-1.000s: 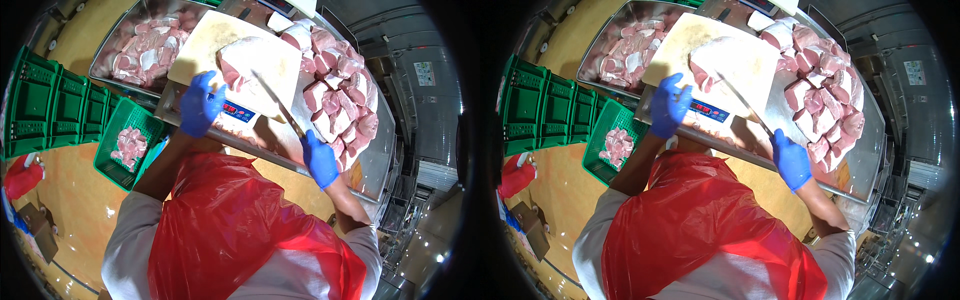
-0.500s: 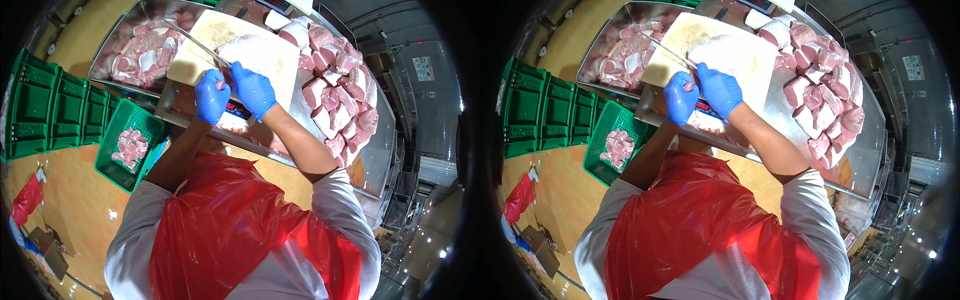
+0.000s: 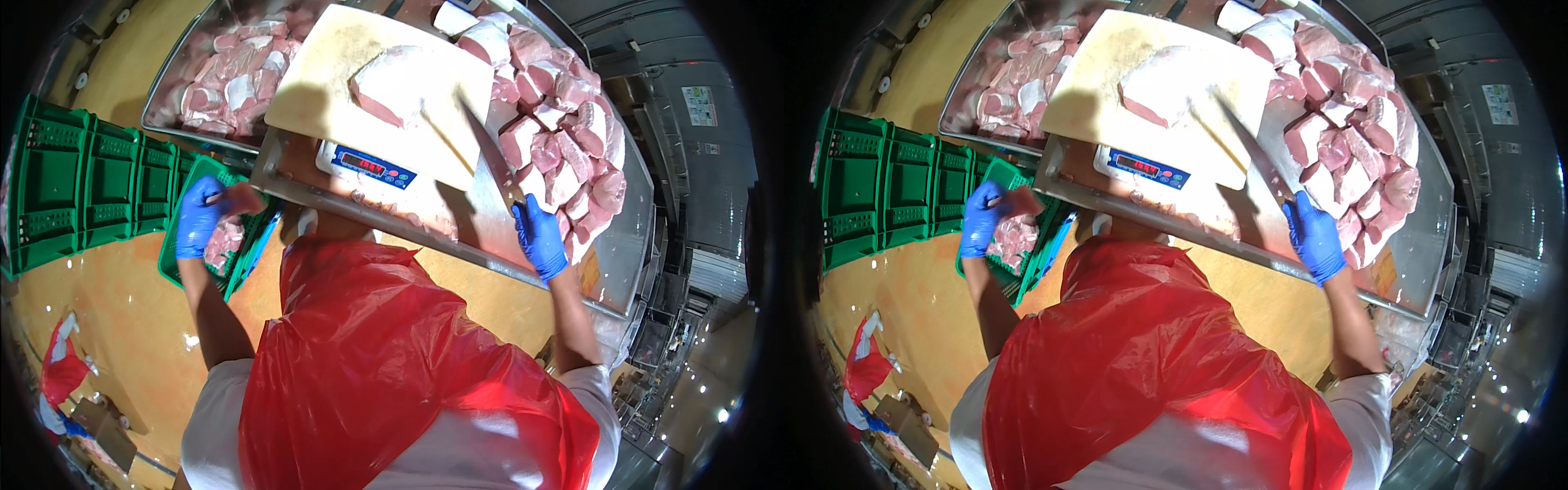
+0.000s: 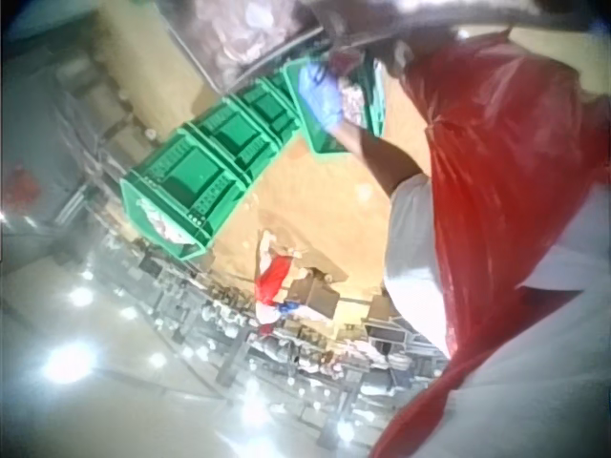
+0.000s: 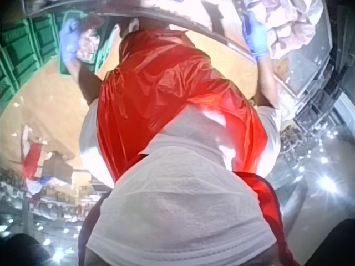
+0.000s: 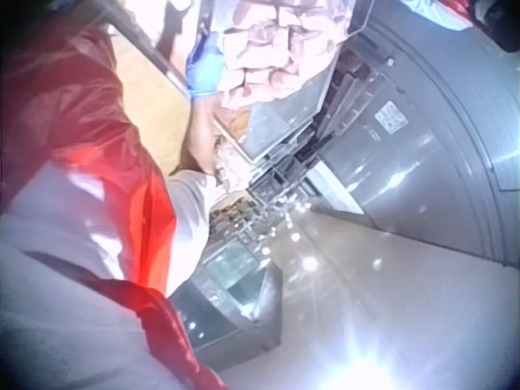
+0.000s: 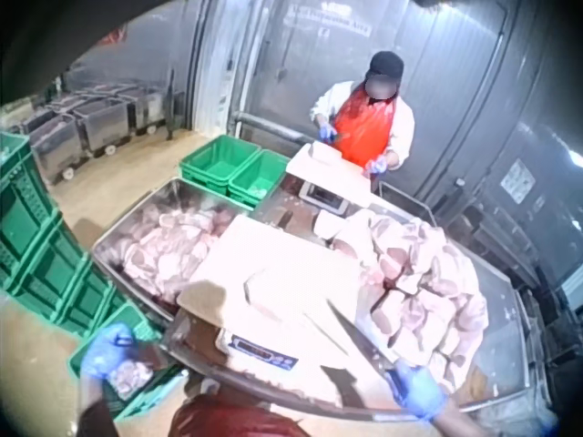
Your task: The person cuts large pieces of pork belly into smaller chunks using a knife on a cutting board. The cut pieces are placed into a green basket. The person wears blue gloves and a red apron.
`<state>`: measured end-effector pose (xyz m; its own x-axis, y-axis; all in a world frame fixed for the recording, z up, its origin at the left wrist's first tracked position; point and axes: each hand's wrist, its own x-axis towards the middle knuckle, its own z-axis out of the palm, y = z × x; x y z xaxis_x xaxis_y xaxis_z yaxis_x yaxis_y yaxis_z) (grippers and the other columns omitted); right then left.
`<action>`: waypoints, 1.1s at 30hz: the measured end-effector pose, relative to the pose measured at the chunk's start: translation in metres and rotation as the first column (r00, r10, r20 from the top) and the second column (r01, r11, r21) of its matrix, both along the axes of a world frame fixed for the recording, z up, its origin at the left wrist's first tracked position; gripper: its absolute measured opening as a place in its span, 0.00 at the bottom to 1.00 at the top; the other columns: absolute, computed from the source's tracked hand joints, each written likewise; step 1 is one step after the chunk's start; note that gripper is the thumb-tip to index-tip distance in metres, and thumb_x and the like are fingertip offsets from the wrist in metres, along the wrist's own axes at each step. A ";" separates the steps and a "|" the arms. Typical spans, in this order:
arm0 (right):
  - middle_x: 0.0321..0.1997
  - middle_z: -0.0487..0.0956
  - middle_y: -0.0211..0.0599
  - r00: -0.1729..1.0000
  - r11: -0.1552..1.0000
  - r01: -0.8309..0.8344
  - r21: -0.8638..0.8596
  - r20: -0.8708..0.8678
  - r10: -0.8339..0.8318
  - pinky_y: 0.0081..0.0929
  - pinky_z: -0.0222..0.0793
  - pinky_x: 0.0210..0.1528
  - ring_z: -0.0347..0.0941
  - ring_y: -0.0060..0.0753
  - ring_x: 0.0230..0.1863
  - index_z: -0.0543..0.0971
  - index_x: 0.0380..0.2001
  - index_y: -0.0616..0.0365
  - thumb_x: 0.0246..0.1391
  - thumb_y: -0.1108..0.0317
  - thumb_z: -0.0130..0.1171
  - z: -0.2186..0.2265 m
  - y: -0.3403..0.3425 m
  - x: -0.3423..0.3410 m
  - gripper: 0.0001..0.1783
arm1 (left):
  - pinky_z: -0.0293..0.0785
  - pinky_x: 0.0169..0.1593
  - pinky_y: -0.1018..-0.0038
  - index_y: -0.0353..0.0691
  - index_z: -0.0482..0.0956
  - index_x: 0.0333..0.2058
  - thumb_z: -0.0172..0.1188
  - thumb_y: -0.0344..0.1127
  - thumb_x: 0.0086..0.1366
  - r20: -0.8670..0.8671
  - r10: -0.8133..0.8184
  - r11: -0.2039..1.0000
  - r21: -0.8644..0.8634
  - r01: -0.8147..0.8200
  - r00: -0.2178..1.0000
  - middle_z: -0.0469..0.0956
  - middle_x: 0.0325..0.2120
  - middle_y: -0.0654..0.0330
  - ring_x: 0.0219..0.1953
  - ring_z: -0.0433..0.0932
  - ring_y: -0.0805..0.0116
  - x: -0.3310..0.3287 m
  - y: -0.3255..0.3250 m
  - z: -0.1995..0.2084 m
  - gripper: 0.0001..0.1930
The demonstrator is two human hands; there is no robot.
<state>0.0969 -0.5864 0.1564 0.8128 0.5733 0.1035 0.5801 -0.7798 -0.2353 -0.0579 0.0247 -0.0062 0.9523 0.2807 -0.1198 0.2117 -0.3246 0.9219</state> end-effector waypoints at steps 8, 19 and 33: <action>0.23 0.80 0.44 0.923 0.797 0.383 0.467 -0.215 -0.318 0.31 0.69 0.23 0.76 0.34 0.20 0.74 0.47 0.67 0.69 0.66 0.53 -0.037 0.086 -0.016 0.13 | 0.73 0.57 0.65 0.31 0.74 0.57 0.62 0.37 0.67 0.304 0.146 0.803 0.520 -0.292 0.941 0.79 0.51 0.44 0.55 0.79 0.55 0.069 0.001 0.092 0.23; 0.21 0.79 0.45 0.927 0.757 0.371 0.538 -0.165 -0.337 0.33 0.70 0.23 0.78 0.37 0.20 0.72 0.41 0.66 0.69 0.67 0.54 -0.014 0.093 -0.016 0.10 | 0.76 0.51 0.72 0.36 0.81 0.51 0.61 0.34 0.67 0.469 -0.283 0.943 0.298 0.152 0.837 0.82 0.48 0.55 0.46 0.81 0.70 0.223 -0.136 0.164 0.16; 0.25 0.79 0.59 0.995 0.979 0.096 0.177 -0.008 -0.096 0.54 0.73 0.29 0.77 0.64 0.27 0.70 0.41 0.59 0.67 0.62 0.53 -0.030 0.190 0.027 0.11 | 0.74 0.48 0.61 0.35 0.76 0.41 0.55 0.21 0.55 0.543 -0.181 0.948 0.319 -0.003 0.820 0.74 0.40 0.48 0.44 0.77 0.47 0.104 -0.178 0.077 0.14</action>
<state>0.1239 -0.3965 0.1268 0.8631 0.4653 0.1966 0.5047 -0.7778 -0.3746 0.0458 -0.1531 0.0709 0.8485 0.1254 0.5141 -0.3536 -0.5883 0.7272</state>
